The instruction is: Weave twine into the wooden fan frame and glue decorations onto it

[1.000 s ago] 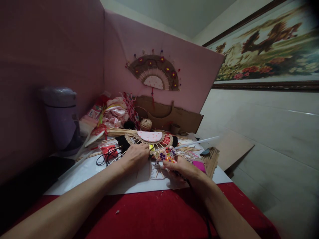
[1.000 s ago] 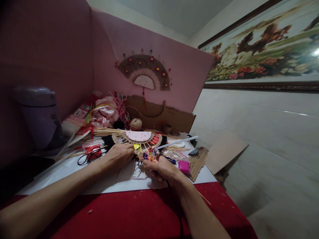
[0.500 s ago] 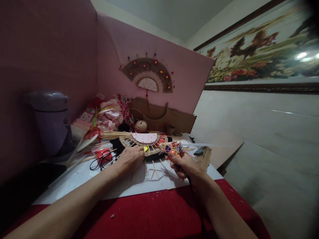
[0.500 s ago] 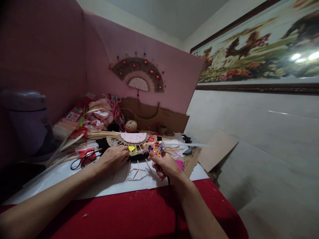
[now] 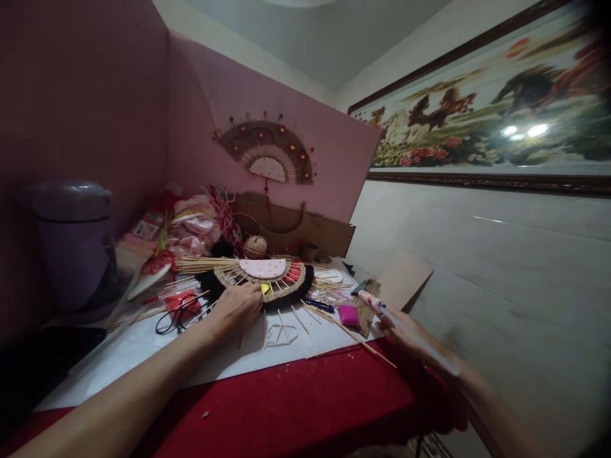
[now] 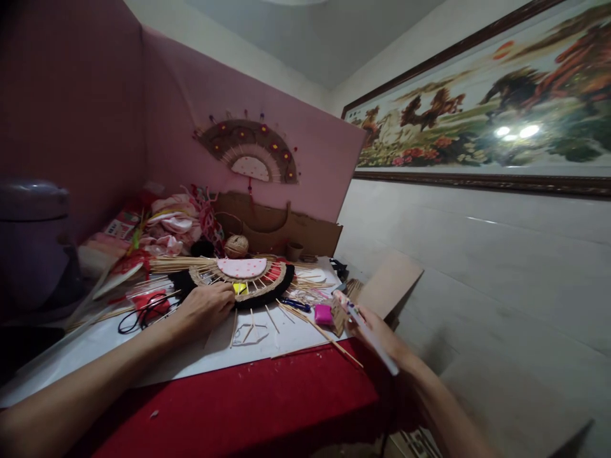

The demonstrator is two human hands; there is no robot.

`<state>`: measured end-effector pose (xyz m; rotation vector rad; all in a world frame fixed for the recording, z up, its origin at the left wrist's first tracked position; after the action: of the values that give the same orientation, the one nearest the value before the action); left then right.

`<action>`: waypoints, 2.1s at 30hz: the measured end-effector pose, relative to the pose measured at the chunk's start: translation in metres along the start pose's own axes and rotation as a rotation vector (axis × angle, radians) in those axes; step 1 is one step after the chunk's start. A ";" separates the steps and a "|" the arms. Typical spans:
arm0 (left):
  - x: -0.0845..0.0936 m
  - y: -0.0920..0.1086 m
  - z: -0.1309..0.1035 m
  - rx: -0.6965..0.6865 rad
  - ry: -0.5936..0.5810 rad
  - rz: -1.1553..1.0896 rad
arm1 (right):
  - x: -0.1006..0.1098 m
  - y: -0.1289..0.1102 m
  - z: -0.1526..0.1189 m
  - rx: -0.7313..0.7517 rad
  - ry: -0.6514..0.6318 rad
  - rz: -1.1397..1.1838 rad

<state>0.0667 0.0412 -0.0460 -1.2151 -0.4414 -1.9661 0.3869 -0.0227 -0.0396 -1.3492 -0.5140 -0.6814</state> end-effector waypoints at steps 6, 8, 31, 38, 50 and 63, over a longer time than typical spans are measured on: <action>0.001 0.000 0.000 -0.003 0.015 0.004 | 0.008 0.057 0.012 -0.169 0.070 -0.314; 0.001 0.001 0.000 0.000 0.008 0.007 | 0.004 0.059 0.016 -0.170 0.064 -0.421; 0.003 0.001 0.000 0.037 -0.039 0.018 | -0.065 -0.048 0.042 0.038 0.064 -0.991; -0.001 -0.002 -0.001 0.034 -0.017 0.015 | -0.062 -0.049 0.047 -0.004 0.108 -0.877; -0.005 -0.002 -0.001 0.065 -0.042 0.010 | -0.071 -0.103 0.056 -0.073 -0.046 0.260; -0.002 -0.003 -0.003 0.089 -0.037 -0.016 | -0.187 -0.208 0.138 -0.081 -0.302 0.541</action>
<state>0.0628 0.0421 -0.0485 -1.1968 -0.5527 -1.9194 0.1147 0.1238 -0.0008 -1.5907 -0.3350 -0.0546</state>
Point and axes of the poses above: each hand's wrist, its own z-axis towards the middle knuckle, its own x-axis out of the back of the hand, y = z × x, the point moved 7 cm from there along z, towards the middle knuckle
